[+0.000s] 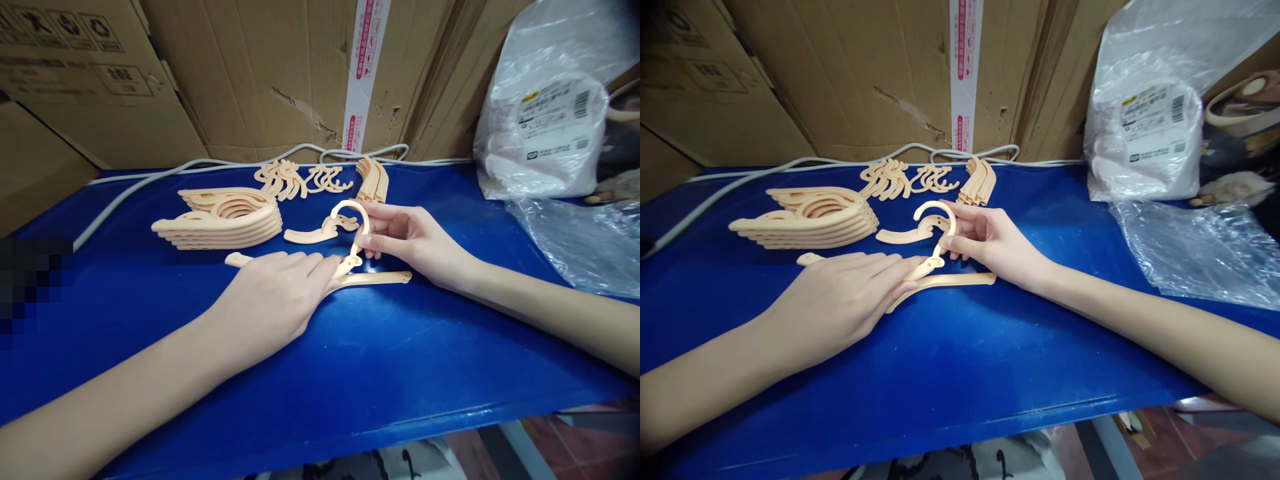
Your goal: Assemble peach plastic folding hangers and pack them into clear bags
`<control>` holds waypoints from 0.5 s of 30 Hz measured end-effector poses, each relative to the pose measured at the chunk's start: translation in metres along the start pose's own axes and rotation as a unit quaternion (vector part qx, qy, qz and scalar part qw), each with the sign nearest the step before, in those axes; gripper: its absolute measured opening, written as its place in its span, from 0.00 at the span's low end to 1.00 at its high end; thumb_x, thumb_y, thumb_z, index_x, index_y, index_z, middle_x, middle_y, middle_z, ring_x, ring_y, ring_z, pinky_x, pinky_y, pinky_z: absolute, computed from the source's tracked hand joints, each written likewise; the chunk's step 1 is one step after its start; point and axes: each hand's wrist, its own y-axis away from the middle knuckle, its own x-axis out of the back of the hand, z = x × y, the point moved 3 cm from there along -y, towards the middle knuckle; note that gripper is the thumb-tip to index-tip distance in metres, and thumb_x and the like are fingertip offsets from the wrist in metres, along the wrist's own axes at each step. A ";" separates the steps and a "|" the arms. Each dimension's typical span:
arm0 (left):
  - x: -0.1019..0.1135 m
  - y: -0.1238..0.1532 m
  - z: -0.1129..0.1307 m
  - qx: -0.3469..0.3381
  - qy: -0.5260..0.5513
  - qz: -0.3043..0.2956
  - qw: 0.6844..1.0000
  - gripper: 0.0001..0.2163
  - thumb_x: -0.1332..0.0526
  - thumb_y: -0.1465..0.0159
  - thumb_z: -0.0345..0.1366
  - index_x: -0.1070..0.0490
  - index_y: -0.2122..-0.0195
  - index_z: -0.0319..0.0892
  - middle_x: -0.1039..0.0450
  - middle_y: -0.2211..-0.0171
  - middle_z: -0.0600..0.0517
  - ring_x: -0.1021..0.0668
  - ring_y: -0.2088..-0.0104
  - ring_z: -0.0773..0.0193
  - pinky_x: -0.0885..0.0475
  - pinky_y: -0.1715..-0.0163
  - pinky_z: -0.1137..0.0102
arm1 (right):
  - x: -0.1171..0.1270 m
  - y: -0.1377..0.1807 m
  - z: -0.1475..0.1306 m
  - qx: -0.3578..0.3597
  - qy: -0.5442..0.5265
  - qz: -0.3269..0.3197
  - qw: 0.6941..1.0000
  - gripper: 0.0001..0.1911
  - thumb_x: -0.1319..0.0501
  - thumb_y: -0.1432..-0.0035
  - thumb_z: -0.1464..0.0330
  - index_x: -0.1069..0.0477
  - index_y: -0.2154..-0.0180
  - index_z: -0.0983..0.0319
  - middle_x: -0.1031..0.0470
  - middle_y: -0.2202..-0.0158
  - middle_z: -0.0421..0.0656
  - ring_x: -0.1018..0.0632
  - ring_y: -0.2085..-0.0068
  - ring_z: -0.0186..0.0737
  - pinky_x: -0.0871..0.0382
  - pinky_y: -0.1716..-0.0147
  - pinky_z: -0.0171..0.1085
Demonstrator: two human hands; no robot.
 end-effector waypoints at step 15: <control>0.004 0.000 0.002 -0.006 -0.008 0.012 1.000 0.15 0.52 0.25 0.32 0.25 0.51 0.37 0.23 0.69 0.51 0.21 0.71 0.56 0.32 0.73 0.63 | -0.001 0.002 -0.005 0.001 0.005 0.000 1.000 0.29 0.30 0.46 0.72 0.27 0.42 0.67 0.21 0.70 0.37 0.28 0.73 0.31 0.29 0.67 0.36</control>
